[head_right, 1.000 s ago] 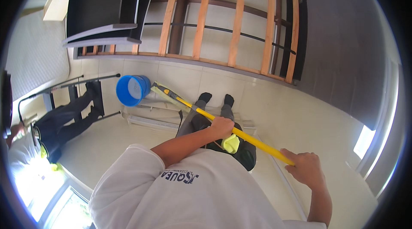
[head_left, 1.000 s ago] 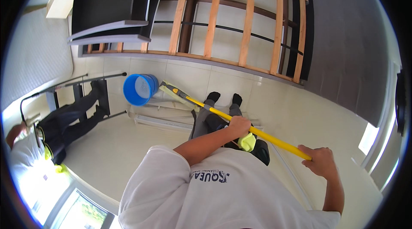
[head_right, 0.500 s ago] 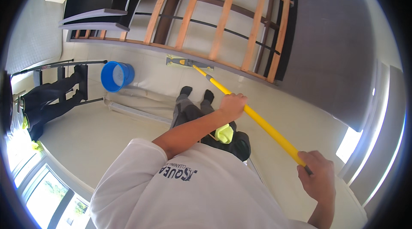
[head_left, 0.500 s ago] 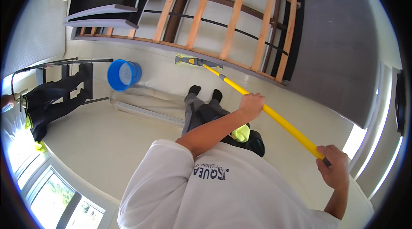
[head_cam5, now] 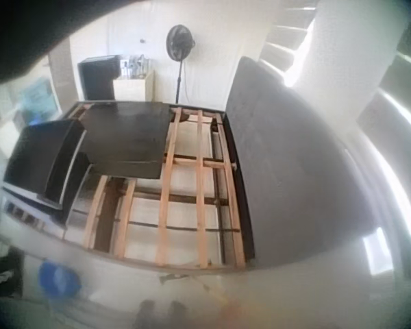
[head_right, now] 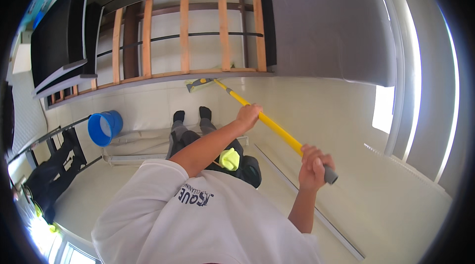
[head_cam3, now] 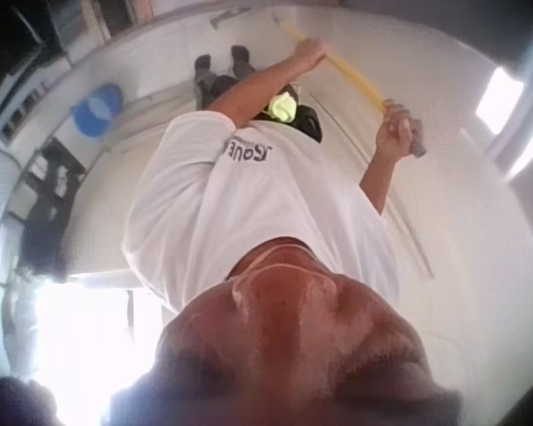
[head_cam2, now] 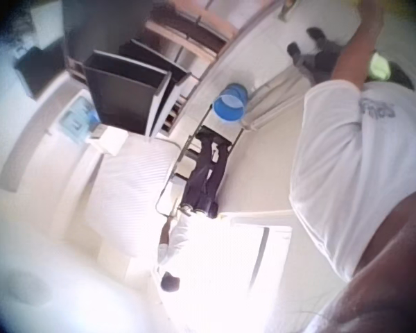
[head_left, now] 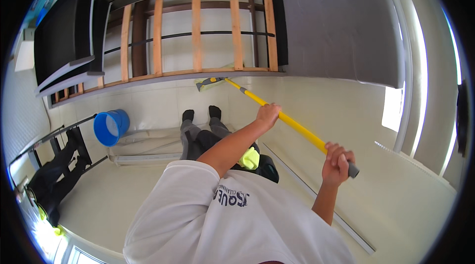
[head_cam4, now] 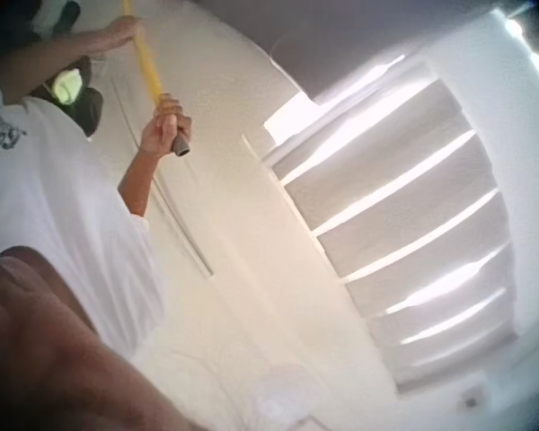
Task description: The person uses a long-handled squeegee to clean the floor under an overturned sofa frame, then installs two black drawer units into the frame. The person places the drawers into the frame and adjusts them into position.
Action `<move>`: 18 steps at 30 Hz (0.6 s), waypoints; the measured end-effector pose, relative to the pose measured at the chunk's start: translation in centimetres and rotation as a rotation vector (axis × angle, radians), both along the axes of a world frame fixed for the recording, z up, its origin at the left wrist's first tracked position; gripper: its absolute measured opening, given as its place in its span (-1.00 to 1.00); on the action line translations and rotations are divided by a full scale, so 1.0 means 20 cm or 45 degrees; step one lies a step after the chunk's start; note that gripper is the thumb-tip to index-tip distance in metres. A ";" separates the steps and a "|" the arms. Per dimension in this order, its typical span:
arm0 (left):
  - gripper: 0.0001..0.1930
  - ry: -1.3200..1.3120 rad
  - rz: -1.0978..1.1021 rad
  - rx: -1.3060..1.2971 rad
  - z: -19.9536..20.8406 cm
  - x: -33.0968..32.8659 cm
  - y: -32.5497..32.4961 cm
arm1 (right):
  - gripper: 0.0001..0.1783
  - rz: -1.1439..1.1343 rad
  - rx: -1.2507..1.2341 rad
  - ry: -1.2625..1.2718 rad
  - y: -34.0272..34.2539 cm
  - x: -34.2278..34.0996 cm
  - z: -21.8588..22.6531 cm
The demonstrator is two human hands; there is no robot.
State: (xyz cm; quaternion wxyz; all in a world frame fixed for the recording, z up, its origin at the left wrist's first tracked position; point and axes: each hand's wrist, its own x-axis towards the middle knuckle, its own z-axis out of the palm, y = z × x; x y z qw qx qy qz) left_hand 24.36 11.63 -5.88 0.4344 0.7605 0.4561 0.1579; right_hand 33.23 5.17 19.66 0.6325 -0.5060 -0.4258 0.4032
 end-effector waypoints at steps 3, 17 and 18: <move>-0.92 0.097 -0.262 -0.048 0.03 0.19 -0.13 | -0.84 -0.199 -0.054 -0.047 -0.19 0.12 0.03; -0.91 -0.115 -0.857 -0.213 0.28 0.51 -0.80 | -0.84 -0.583 0.027 -0.278 -0.74 0.22 0.30; -0.91 -0.138 -0.843 -0.147 0.38 0.51 -0.79 | -0.84 -0.585 0.069 -0.277 -0.76 0.23 0.37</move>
